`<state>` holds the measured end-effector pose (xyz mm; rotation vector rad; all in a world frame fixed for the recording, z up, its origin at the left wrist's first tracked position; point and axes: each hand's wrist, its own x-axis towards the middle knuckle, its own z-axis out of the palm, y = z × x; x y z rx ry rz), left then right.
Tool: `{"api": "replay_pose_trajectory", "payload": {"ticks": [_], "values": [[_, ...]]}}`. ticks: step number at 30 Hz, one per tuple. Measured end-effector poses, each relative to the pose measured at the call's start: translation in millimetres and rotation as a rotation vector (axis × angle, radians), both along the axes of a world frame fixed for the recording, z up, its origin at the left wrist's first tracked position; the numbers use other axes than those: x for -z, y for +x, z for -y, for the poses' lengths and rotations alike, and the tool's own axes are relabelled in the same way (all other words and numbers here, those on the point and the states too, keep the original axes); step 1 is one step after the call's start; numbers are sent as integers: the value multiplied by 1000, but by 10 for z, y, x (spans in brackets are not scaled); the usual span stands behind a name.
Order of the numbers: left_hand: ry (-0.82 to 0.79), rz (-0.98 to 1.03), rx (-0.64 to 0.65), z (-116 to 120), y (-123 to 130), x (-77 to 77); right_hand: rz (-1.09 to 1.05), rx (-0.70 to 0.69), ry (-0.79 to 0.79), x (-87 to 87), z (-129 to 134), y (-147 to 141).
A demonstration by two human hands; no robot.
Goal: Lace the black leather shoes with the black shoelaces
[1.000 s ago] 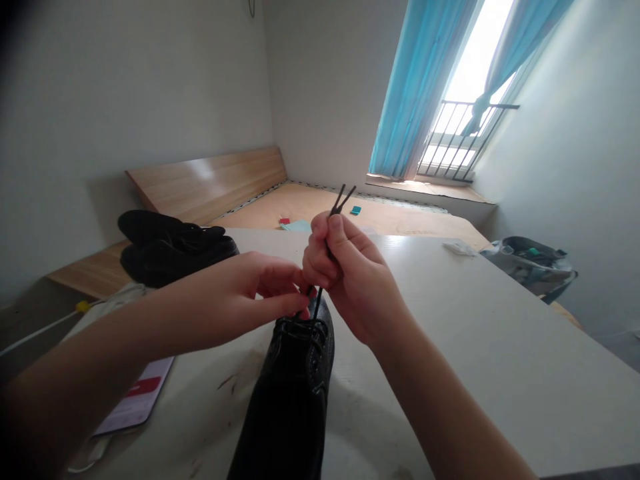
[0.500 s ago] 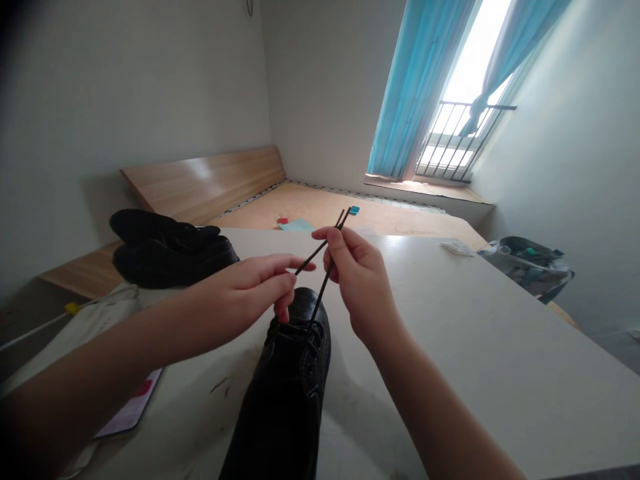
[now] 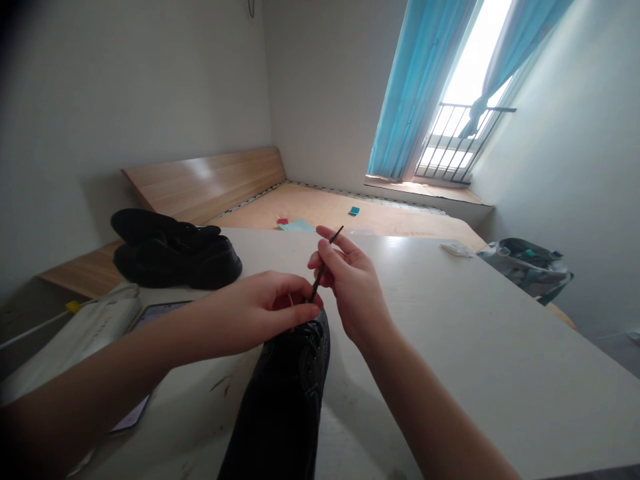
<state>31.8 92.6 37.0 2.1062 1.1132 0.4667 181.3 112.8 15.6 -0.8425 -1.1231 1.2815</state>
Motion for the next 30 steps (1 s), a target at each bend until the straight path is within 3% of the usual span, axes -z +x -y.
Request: {"api": "replay_pose_trajectory", "payload": {"ticks": [6, 10, 15, 21, 24, 30], "values": [[-55, 169, 39, -52, -36, -25, 115, -133, 34, 49, -2, -20], [-109, 275, 25, -79, -99, -82, 329, -376, -17, -13, -27, 56], [-117, 287, -103, -90, -115, -97, 686, -259, 30, -140, -45, 276], [31, 169, -131, -116, -156, -109, 654, -585, -20, -138, 73, 297], [41, 115, -48, -68, -171, -176, 618, -560, -56, -47, 124, 180], [117, 35, 21, 20, -197, -305, 702, -286, 45, 29, 153, 74]]}}
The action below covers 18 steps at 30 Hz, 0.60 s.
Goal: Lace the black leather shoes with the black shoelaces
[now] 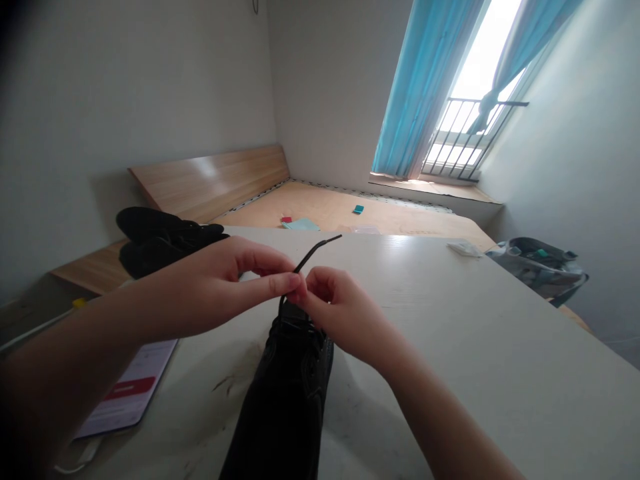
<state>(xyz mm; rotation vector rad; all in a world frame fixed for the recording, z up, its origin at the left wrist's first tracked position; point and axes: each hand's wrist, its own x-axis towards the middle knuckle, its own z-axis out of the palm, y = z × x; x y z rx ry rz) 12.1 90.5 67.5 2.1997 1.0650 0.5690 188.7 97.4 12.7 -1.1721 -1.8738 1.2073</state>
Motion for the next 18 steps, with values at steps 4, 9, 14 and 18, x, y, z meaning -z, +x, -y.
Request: {"api": "replay_pose_trajectory", "payload": {"ticks": [4, 9, 14, 18], "values": [[39, -40, 38, 13, -28, -28, 29, -104, -17, -48, -1, 54], [30, -66, 41, 26, -79, -60, -243, -235, -132, -97, 12, 171], [69, -113, 17, 67, -120, -112, -477, -49, -190, -52, 92, 221], [54, -145, -30, 149, -255, -96, -726, -32, -285, 50, 202, 357]]}}
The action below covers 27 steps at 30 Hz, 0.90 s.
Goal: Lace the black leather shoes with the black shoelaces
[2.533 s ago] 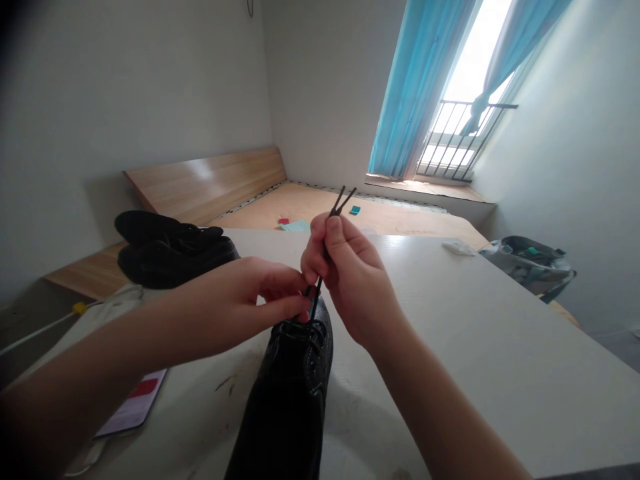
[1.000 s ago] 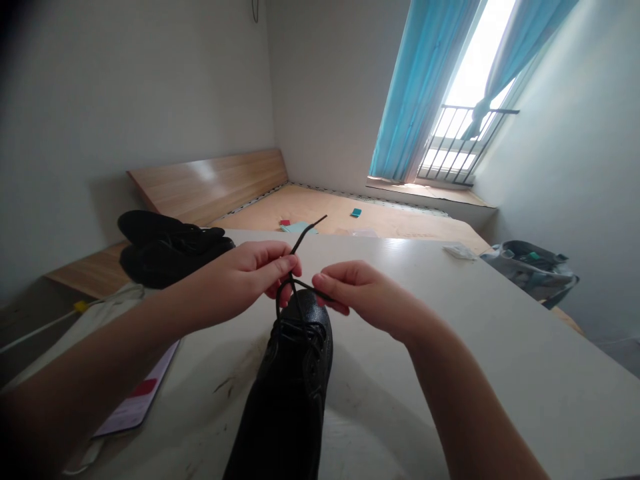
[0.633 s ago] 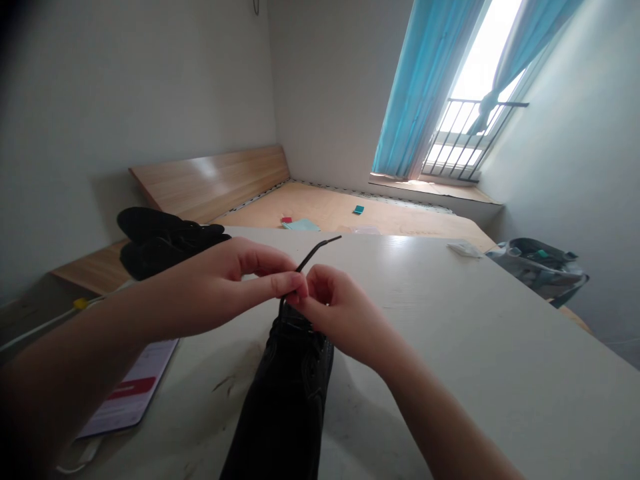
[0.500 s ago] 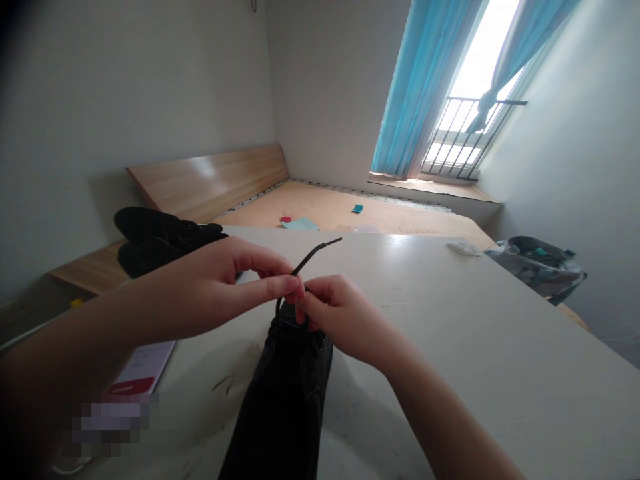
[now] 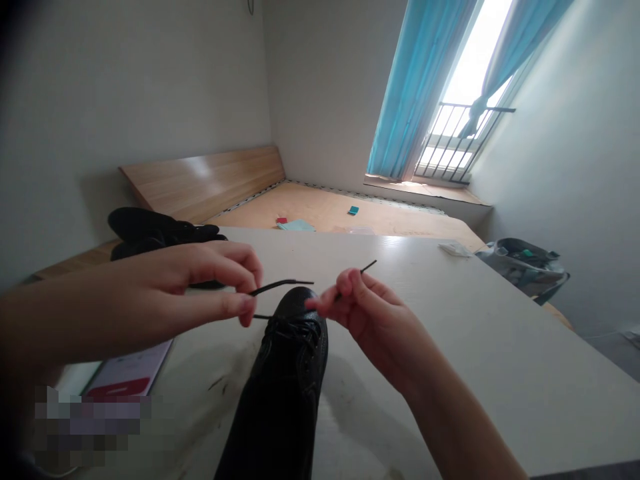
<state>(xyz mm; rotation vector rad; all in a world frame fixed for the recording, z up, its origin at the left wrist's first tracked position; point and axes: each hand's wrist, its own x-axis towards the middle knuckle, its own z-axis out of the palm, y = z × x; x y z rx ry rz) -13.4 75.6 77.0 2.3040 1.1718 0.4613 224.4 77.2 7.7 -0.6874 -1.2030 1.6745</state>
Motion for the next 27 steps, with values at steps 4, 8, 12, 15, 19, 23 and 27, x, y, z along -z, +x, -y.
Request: {"api": "replay_pose_trajectory", "payload": {"ticks": [4, 8, 12, 15, 19, 23, 27], "values": [[-94, -120, -129, 39, -222, 224, 94, 66, -32, 159, 71, 246], [-228, -248, -222, 39, -288, 545, 450, 112, 63, 256, 82, 358], [-3, -187, -335, 116, -186, 701, 917, 166, 278, 190, 140, 300], [296, -109, -227, 203, -81, 711, 1073, 127, 518, 107, 210, 209], [318, -147, -10, 265, 40, 719, 1174, 52, 768, 83, 270, 67], [275, -151, 39, 256, 87, 757, 1225, 4, 823, 107, 275, -10], [259, -94, 34, 237, 102, 764, 1311, -44, 837, 63, 244, -22]]}}
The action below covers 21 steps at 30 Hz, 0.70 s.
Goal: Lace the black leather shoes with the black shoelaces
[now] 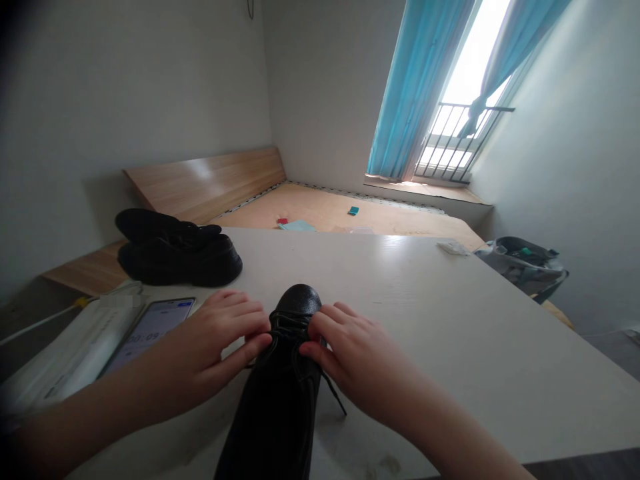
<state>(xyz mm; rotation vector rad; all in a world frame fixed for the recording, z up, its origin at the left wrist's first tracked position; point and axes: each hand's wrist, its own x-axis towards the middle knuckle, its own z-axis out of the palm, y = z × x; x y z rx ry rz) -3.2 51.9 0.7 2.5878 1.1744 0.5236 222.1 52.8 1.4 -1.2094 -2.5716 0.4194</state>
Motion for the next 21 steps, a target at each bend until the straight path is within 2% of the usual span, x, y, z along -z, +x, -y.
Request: {"api": "replay_pose_trajectory", "payload": {"ticks": [3, 7, 10, 12, 15, 18, 21], "values": [[-11, 31, -17, -11, 20, -16, 51, -51, 12, -65, -30, -16], [-43, 41, -67, -13, 22, -34, 139, -65, 210, -104, -54, -7], [-96, 30, -97, -3, -16, -21, 182, -105, 328, -51, -38, 58], [-162, 42, -112, 6, -56, -2, 154, -98, 313, 13, -9, 107], [-368, 153, -136, 8, -111, 17, -25, -45, 74, 92, 32, 142], [-623, 394, -182, -20, -115, 4, -350, 45, -365, 93, 27, 111], [-729, 588, -215, -71, -38, -34, -683, 139, -728, 26, -31, 42]]}}
